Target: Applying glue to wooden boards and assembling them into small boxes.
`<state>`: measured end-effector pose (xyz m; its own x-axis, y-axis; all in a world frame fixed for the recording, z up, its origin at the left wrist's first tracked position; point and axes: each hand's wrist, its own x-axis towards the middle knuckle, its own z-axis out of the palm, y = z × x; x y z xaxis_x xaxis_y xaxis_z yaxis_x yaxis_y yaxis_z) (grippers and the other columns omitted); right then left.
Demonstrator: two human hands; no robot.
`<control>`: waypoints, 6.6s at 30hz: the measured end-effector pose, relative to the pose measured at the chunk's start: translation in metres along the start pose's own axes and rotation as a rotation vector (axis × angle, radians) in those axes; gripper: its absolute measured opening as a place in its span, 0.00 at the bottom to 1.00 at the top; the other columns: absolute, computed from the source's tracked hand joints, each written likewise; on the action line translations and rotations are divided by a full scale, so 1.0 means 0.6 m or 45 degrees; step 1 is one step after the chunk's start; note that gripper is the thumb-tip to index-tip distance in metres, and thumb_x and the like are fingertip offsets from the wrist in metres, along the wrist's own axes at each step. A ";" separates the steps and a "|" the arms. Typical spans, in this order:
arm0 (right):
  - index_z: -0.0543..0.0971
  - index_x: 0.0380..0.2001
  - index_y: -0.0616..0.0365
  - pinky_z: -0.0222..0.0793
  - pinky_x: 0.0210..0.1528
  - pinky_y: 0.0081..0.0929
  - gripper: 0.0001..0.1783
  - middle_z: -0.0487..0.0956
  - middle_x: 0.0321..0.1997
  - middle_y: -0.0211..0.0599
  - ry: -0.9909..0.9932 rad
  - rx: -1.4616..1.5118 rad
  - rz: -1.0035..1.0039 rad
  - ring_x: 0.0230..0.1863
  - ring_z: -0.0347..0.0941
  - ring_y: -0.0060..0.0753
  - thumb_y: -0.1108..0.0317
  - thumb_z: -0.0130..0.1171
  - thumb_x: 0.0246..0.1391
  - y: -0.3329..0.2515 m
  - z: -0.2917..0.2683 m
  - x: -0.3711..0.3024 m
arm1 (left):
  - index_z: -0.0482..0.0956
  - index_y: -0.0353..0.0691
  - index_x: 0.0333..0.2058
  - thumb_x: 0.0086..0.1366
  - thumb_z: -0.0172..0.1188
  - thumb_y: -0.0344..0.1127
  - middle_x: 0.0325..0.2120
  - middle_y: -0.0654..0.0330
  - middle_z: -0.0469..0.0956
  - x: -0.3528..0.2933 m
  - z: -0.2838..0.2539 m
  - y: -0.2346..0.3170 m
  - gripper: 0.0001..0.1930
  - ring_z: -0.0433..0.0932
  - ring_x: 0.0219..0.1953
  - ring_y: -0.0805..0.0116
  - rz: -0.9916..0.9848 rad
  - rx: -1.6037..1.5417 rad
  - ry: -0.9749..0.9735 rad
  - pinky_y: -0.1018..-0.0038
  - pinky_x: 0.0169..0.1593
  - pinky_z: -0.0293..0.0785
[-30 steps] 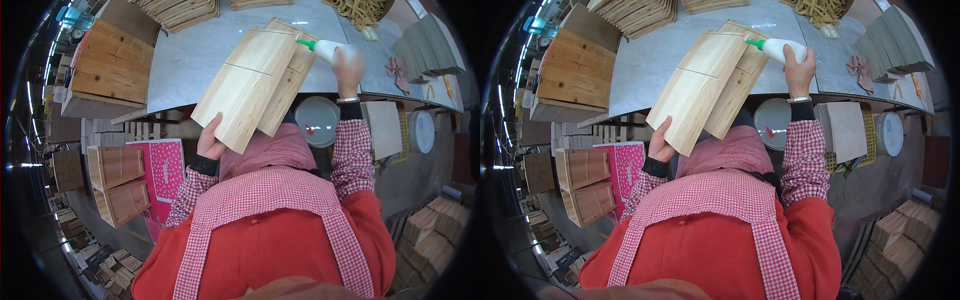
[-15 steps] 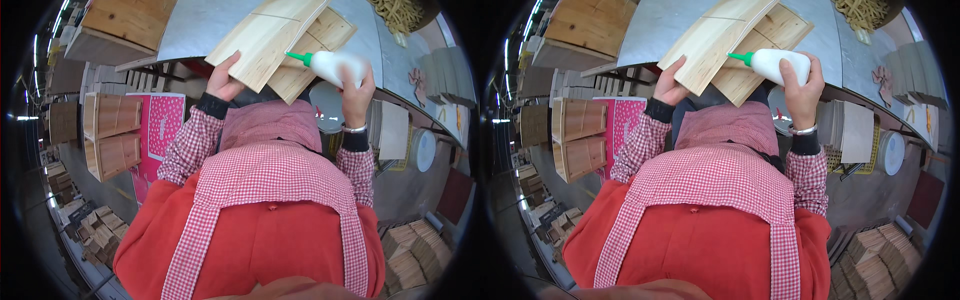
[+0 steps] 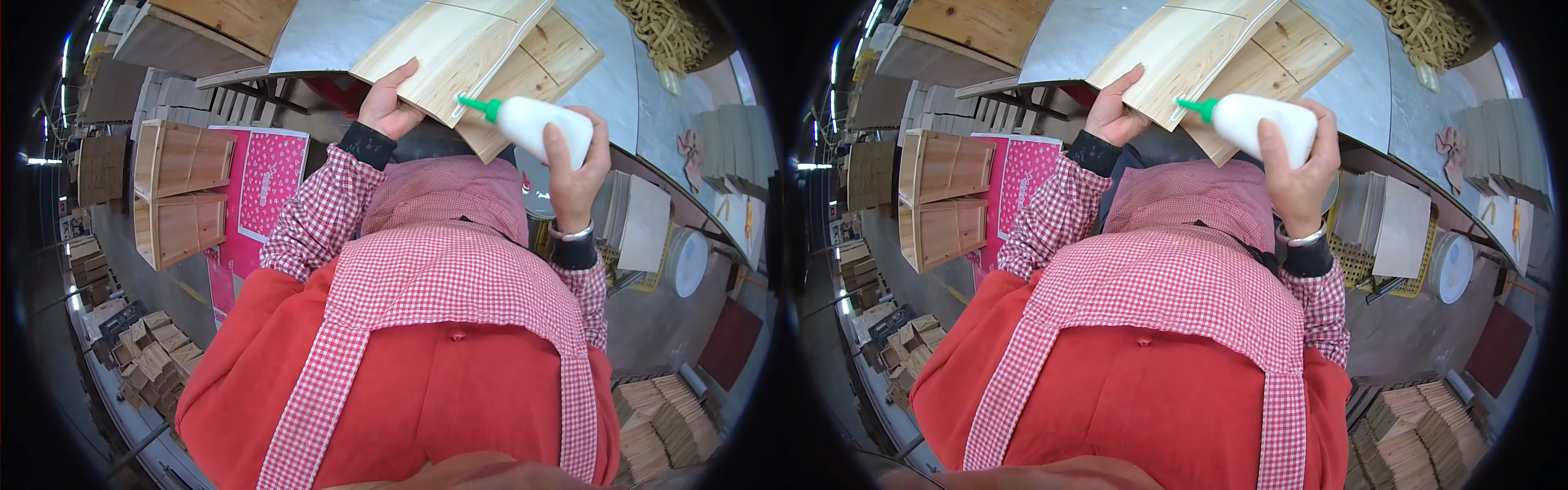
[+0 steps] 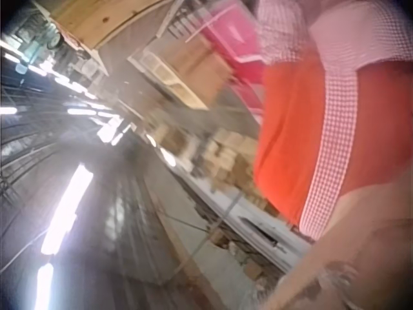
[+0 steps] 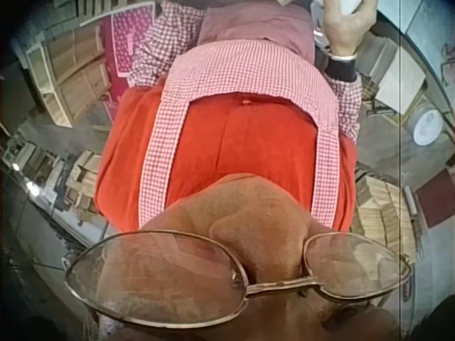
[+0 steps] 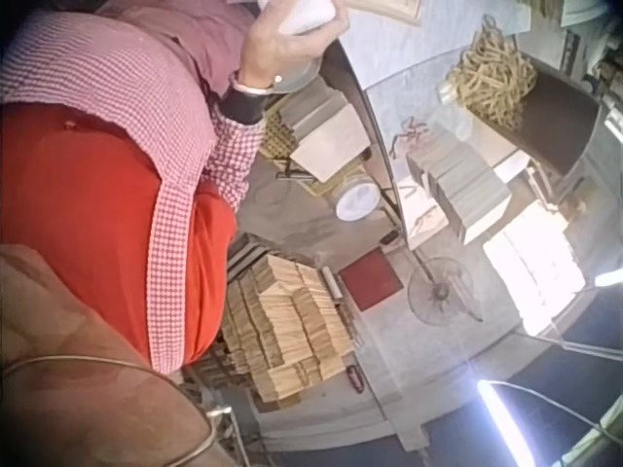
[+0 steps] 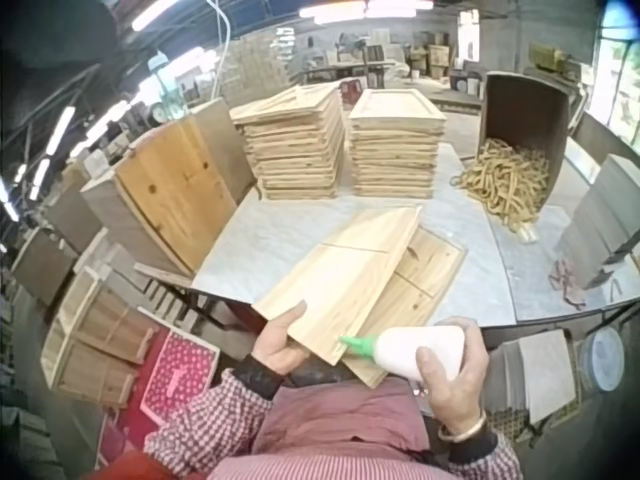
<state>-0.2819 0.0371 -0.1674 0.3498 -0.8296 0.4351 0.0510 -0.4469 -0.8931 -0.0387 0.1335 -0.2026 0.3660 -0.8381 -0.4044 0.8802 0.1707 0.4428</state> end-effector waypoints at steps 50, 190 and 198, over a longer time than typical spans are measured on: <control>0.66 0.40 0.61 0.60 0.17 0.18 0.19 0.72 0.28 0.35 0.622 0.308 0.306 0.18 0.66 0.22 0.58 0.58 0.56 0.125 -0.111 0.156 | 0.61 0.38 0.59 0.64 0.58 0.38 0.56 0.52 0.67 0.028 -0.256 0.190 0.27 0.66 0.58 0.53 0.406 0.137 0.366 0.54 0.60 0.64; 0.70 0.41 0.62 0.69 0.33 0.22 0.18 0.74 0.33 0.35 -0.056 -0.025 0.165 0.32 0.71 0.24 0.64 0.62 0.51 0.035 -0.106 0.016 | 0.53 0.35 0.61 0.67 0.50 0.31 0.60 0.48 0.61 0.049 0.045 -0.097 0.27 0.60 0.62 0.55 -0.063 -0.012 -0.298 0.58 0.65 0.58; 0.69 0.43 0.61 0.65 0.18 0.16 0.20 0.73 0.32 0.35 0.464 0.224 0.329 0.25 0.70 0.21 0.62 0.61 0.53 0.087 -0.133 0.143 | 0.52 0.33 0.61 0.65 0.52 0.31 0.59 0.48 0.62 0.004 0.038 -0.096 0.29 0.63 0.61 0.55 -0.159 0.072 -0.184 0.59 0.63 0.61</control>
<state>-0.3239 -0.0845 -0.1677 0.0231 -0.9835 0.1796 0.1738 -0.1730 -0.9695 -0.0951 0.1096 -0.2108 0.2042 -0.9173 -0.3418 0.8963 0.0348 0.4421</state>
